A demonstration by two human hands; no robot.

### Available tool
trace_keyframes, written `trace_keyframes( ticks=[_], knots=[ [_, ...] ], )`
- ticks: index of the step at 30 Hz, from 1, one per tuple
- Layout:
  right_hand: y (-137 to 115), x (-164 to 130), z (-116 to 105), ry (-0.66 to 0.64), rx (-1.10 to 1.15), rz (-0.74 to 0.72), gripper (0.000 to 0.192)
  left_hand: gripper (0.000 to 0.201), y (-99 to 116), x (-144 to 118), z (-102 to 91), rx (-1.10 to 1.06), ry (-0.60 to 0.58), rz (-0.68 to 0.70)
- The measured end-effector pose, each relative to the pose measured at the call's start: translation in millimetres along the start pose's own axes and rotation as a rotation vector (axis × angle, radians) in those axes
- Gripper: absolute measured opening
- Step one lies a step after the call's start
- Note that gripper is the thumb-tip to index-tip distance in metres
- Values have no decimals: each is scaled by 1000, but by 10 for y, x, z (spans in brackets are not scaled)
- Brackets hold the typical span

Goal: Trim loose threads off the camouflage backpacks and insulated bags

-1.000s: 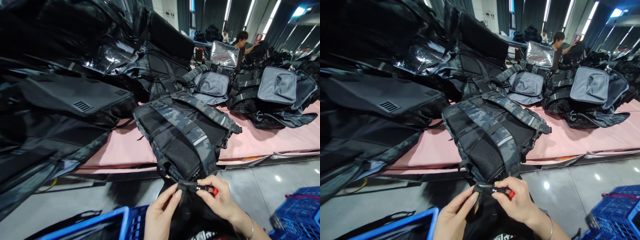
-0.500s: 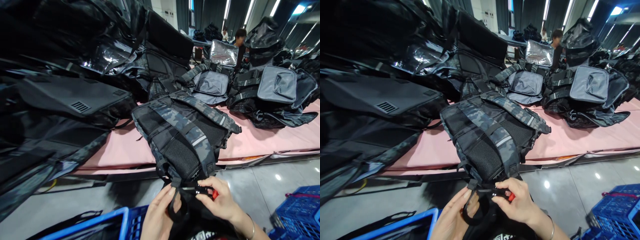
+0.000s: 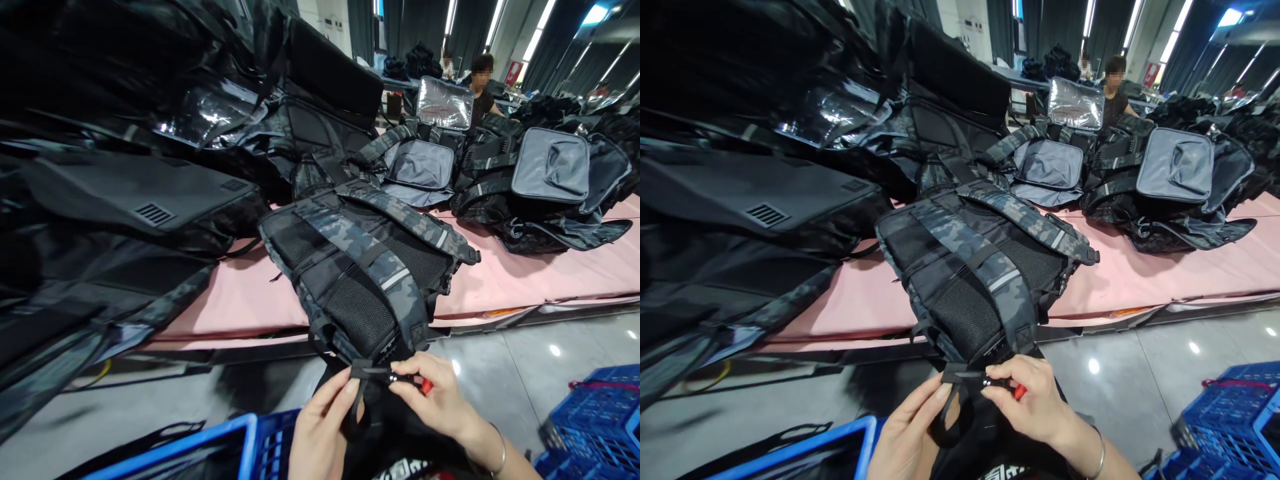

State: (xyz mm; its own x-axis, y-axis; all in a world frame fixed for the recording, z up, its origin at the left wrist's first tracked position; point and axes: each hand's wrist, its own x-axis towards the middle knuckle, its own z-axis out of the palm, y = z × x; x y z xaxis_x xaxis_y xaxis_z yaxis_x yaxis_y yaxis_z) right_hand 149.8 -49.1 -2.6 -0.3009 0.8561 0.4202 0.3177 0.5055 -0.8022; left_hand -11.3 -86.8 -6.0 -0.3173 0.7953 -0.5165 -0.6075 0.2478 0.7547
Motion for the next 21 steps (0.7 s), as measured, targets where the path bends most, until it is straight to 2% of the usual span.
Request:
trace_keyframes(
  ticks=[5, 9, 11, 13, 15, 18, 21],
  knots=[
    [-1, -31, 6, 0, 35, 98, 13, 37, -12, -4, 12, -13, -14, -26],
    [-29, -11, -2, -30, 20, 50, 14, 41, -17, -13, 22, 34, 35, 3],
    [-34, -4, -7, -19, 46, 64, 12, 40, 13, -38, 36, 13, 7, -17],
    [-23, -4, -1, 2, 153, 159, 15, 30, 58, -74, 55, -66, -122, -125],
    [-3, 0, 21, 5, 336, 284, 23, 25, 93, -104, 70, -176, -308, -299],
    [3, 38, 72, -62, 559, 383, 35, 24, 80, -117, 77, -282, -556, -536],
    [-23, 99, 107, -109, 571, 451, 34, 23, 9, -124, 80, -265, -669, -634]
  ],
)
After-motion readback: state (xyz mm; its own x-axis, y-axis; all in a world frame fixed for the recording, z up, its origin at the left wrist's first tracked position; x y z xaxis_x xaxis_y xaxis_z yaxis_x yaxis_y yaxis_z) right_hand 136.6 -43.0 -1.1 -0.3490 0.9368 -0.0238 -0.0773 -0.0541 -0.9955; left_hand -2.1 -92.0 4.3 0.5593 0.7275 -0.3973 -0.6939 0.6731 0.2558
